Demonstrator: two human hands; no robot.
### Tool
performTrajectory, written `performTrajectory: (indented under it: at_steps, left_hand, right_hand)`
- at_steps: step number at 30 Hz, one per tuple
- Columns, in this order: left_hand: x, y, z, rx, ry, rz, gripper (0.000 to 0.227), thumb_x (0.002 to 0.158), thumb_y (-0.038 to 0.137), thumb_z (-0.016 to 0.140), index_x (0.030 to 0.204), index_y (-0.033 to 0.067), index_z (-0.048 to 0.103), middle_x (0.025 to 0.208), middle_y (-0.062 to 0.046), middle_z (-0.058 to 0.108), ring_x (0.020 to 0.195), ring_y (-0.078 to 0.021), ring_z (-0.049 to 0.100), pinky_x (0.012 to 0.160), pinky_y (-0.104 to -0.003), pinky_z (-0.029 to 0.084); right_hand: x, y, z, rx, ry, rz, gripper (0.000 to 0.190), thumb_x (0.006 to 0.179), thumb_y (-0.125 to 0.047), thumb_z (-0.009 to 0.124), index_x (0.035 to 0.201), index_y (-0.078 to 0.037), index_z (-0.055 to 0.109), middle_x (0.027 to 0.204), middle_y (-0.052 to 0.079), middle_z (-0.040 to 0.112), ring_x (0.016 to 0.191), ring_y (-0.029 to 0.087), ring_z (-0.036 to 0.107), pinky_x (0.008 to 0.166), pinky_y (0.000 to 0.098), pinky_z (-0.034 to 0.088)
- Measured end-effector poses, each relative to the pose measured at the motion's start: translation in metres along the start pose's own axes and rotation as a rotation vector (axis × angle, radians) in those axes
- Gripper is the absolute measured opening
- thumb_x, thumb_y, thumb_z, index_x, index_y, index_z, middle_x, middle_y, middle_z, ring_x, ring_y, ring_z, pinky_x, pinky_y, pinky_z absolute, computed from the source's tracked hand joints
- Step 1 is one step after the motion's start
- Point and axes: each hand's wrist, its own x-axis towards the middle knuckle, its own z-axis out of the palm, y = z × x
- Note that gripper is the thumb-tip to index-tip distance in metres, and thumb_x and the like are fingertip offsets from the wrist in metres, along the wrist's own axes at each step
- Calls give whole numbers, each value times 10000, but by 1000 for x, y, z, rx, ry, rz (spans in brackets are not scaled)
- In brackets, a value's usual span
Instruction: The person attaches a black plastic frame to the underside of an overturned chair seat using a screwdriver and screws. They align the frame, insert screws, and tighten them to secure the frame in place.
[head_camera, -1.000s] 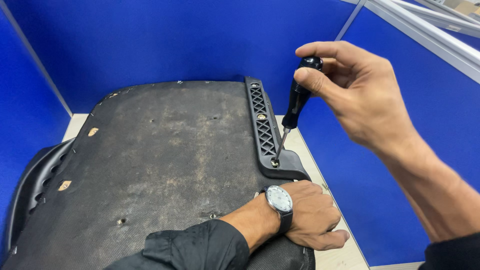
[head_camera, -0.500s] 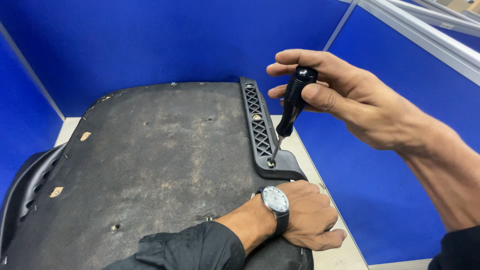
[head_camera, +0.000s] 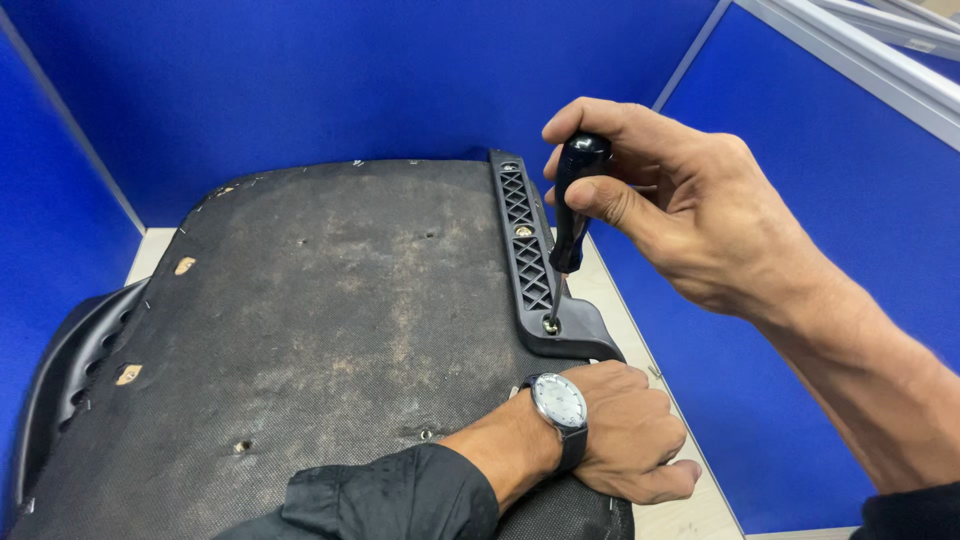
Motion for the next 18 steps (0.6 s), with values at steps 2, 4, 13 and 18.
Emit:
performTrajectory:
  at_steps: [2,4,13,18]
  left_hand:
    - [0,1,0,15,9,2,543,901,458,465,589,61,664,589,-194,650,565,-411,645,593,-509,541]
    - [0,1,0,26,15,6,533,895,448,465,587,62,666,589,-198,647,564,-415,641,593,-510,540]
    - [0,0,3,28,49,16,525,886,436,475,581,55,669,595,-197,653,577,-405,653,619,-497,553]
    - [0,1,2,29,40,8,520,888,426,482,585,46,667,603,-201,655,576,-403,655,619,-498,556]
  right_hand:
    - [-5,-3,4,-39,60,-33,327,999,-75,649,1325,-76,621,1065,28,732,1024,96,728,939,276,573]
    - [-8,-6,8,-96,131,-38,310,1013,-78,658,1321,-67,629,1011,26,730,940,77,706,853,254,581]
    - [-14,-13,22,-375,392,-4,273,1038,-127,707,1296,-52,659,790,37,704,667,47,627,541,244,496]
    - [-13,-12,23,-347,423,49,288,1024,-161,707,1290,-62,660,810,23,710,679,53,659,559,242,525]
